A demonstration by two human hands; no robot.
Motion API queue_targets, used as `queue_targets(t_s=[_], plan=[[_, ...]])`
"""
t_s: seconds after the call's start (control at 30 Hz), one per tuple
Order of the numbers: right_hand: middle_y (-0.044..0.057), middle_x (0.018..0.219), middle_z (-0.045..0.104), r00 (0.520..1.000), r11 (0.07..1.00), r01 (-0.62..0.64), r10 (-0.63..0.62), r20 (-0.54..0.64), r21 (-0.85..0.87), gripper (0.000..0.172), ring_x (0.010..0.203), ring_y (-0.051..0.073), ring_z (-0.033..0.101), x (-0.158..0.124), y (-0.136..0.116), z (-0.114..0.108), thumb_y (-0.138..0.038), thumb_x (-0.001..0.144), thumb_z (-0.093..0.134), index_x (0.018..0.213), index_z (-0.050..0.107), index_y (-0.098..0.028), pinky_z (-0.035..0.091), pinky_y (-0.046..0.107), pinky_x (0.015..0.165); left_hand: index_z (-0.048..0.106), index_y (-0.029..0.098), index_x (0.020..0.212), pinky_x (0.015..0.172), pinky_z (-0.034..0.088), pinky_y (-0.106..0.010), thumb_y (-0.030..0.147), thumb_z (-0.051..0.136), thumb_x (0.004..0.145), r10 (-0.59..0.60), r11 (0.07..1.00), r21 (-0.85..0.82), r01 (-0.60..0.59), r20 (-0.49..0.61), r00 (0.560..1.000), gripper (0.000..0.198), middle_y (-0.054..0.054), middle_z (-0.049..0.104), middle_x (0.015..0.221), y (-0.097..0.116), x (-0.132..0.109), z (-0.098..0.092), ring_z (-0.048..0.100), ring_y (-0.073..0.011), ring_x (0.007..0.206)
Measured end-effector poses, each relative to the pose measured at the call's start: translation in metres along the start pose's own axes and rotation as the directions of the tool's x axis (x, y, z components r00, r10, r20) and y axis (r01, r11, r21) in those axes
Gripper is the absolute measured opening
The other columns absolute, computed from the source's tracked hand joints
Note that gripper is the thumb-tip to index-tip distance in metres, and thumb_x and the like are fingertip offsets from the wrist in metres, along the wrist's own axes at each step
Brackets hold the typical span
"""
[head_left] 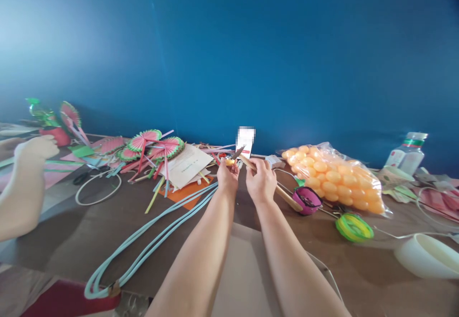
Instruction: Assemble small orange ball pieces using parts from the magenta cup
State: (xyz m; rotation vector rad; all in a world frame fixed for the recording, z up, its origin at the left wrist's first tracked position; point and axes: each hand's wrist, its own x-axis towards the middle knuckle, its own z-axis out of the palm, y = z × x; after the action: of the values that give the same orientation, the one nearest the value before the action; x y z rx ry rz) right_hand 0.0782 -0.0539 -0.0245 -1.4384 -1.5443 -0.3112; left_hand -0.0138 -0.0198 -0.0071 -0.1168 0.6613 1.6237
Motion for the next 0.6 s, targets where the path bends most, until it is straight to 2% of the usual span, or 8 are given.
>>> queue_targets(t_s=[0.13,0.3,0.47,0.6], plan=[[0.006,0.100,0.067,0.998,1.000,-0.012,0.013,-0.055,0.020,0.021,0.092,0.022,0.059,0.0008,-0.0011,-0.0015,-0.018,0.083,0.055,0.102,0.064,-0.023,0.040,0.033,0.079,0.056,0.015,0.088,0.049,0.045,-0.012,0.029,0.050,0.095,-0.008,1.000,0.007,0.008,-0.003,1.000,0.017,-0.005,0.062,0.077,0.0008,-0.0009,0.0001,0.057,-0.0063,0.058],[0.005,0.095,0.066,0.999,1.000,-0.007,0.007,0.037,-0.017,0.021,0.086,0.021,0.058,-0.0004,-0.0020,-0.0017,-0.017,0.082,0.055,0.099,0.064,-0.024,0.040,0.033,0.078,0.055,0.016,0.087,0.049,0.045,-0.013,0.029,0.052,0.094,0.002,1.000,-0.009,-0.002,-0.018,1.000,0.015,-0.003,0.059,0.074,0.0020,-0.0020,-0.0002,0.055,-0.0061,0.056],[0.006,0.099,0.066,0.999,0.999,-0.032,0.032,-0.014,0.006,0.020,0.092,0.022,0.058,-0.0001,-0.0025,-0.0018,-0.018,0.083,0.055,0.100,0.064,-0.022,0.040,0.033,0.078,0.055,0.016,0.086,0.049,0.045,-0.012,0.030,0.051,0.095,0.002,1.000,-0.009,-0.001,0.019,1.000,0.017,-0.004,0.061,0.076,0.0017,-0.0001,-0.0009,0.056,-0.0065,0.057],[0.006,0.096,0.066,0.999,0.999,-0.029,0.029,0.039,-0.014,0.019,0.089,0.022,0.058,-0.0003,-0.0031,-0.0016,-0.018,0.082,0.054,0.097,0.064,-0.023,0.039,0.033,0.077,0.054,0.016,0.085,0.049,0.046,-0.013,0.029,0.052,0.094,0.007,1.000,-0.019,-0.007,-0.009,1.000,0.017,-0.002,0.057,0.071,0.0016,0.0026,-0.0010,0.055,-0.0062,0.054]])
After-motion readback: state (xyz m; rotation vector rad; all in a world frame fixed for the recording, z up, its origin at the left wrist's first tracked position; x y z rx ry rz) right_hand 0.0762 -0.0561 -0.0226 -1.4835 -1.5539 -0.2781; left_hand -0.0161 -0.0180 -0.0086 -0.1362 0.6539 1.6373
